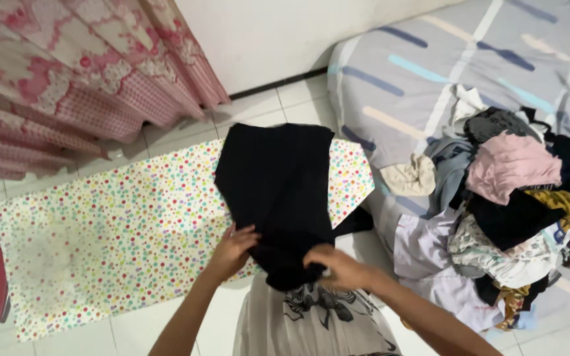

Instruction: The person folds several garments one by one from a pile on the bed. They fold a black top, a white shirt with red trim, and two patterned fabrics, placing each folded item on the bed. The ironing board is present but not used.

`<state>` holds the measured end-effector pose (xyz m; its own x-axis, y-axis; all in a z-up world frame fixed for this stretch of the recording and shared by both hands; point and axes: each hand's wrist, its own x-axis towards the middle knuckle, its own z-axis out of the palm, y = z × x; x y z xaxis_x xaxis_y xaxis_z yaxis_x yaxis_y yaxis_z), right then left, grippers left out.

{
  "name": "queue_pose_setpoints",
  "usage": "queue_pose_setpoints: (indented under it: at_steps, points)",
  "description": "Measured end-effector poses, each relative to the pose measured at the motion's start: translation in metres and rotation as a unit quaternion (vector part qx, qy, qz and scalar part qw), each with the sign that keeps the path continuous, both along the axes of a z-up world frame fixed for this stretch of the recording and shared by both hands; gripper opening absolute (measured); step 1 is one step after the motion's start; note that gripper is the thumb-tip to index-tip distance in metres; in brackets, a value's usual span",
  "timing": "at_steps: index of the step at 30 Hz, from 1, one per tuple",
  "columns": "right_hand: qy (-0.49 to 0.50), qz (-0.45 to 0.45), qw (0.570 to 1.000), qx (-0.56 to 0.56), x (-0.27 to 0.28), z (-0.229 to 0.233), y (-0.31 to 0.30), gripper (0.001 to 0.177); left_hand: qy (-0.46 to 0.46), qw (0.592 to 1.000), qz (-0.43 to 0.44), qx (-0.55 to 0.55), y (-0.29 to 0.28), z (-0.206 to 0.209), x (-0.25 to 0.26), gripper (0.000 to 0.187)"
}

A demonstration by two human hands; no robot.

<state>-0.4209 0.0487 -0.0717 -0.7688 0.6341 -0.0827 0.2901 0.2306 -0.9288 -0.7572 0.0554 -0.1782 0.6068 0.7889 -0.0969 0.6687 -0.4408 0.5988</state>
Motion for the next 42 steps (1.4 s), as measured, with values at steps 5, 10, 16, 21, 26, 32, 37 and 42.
queue_pose_setpoints:
  at_steps: [5, 10, 16, 21, 26, 32, 37, 42]
  points:
    - [-0.008, -0.011, 0.979, -0.205, 0.01, -0.058, -0.023, 0.042, -0.006, 0.989, 0.053, -0.134, -0.049, -0.029, -0.018, 0.039]
    - [0.094, -0.322, 0.93, -0.15, 0.009, -0.122, 0.09, 0.075, -0.232, 0.921, 0.309, -0.058, 0.024, -0.033, 0.001, 0.033]
    - [-0.106, -0.477, 0.872, -0.042, -0.029, -0.154, 0.103, 0.083, -0.004, 0.915, 0.398, -0.065, 0.075, -0.048, 0.036, 0.063]
    - [-0.311, -0.449, 0.832, -0.095, -0.04, -0.156, 0.064, 0.061, 0.028, 0.911, 0.411, -0.015, 0.052, -0.081, 0.02, 0.049]
    - [-0.198, -0.535, 0.797, 0.199, -0.042, -0.153, 0.043, 0.037, 0.021, 0.804, 0.516, 0.296, -0.004, -0.087, 0.009, 0.058]
    - [-0.112, -0.599, 0.756, -0.239, -0.054, -0.162, 0.042, 0.043, -0.447, 0.477, 0.62, -0.434, -0.017, -0.087, 0.04, 0.049]
    - [0.234, -0.551, 0.611, -0.519, 0.012, -0.119, 0.077, 0.044, -0.558, 0.445, 0.537, -0.451, 0.069, -0.039, 0.088, 0.038]
    - [0.347, -0.573, 0.594, -0.445, 0.16, -0.055, 0.098, 0.057, -0.513, 0.536, 0.512, -0.432, 0.131, 0.008, 0.212, 0.042]
